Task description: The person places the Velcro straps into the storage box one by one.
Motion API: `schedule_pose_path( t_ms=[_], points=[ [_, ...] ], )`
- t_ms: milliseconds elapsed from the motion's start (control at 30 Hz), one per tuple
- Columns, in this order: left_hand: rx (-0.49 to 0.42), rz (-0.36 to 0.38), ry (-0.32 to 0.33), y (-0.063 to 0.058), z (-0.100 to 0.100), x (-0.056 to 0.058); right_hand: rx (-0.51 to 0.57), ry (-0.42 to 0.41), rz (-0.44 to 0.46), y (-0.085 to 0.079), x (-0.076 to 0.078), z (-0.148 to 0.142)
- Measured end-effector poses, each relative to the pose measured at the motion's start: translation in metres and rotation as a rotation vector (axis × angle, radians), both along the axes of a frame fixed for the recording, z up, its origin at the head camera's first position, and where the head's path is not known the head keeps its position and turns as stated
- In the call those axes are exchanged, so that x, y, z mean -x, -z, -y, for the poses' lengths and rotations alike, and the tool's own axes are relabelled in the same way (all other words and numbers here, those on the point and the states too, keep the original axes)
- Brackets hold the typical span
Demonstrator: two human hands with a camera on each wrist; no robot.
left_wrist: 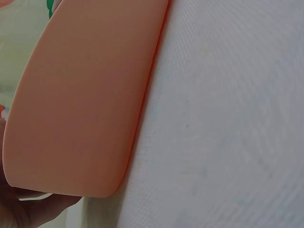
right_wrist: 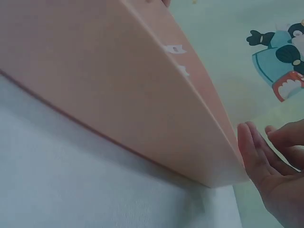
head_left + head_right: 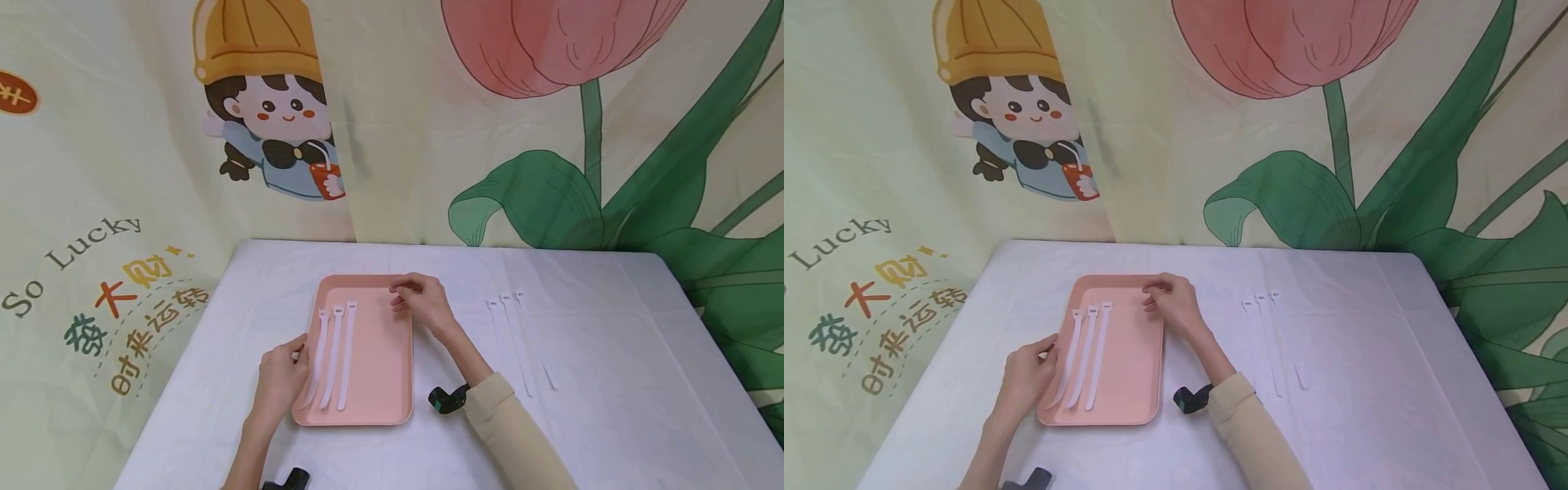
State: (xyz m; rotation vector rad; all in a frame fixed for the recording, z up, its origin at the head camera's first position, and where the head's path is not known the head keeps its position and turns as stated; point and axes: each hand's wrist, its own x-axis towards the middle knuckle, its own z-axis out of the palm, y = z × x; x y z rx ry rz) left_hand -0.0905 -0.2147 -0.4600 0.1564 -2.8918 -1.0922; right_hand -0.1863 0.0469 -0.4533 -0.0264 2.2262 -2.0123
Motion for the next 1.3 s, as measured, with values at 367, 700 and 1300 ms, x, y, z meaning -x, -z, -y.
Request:
schedule_pose_path(
  t_ms=[367, 700, 1300],
  points=[
    [-0.004, 0.002, -0.005, 0.002, -0.001, 0.001, 0.060, 0.077, -0.045, -0.003, -0.010, -0.029],
    [-0.006, 0.001, -0.008, 0.001, -0.001, 0.001, -0.015, 0.141, -0.037, 0.006, -0.017, -0.067],
    [0.000, -0.009, 0.004, -0.001, -0.001, 0.000, -0.119, 0.286, -0.005, 0.015, -0.018, -0.138]
  ],
)
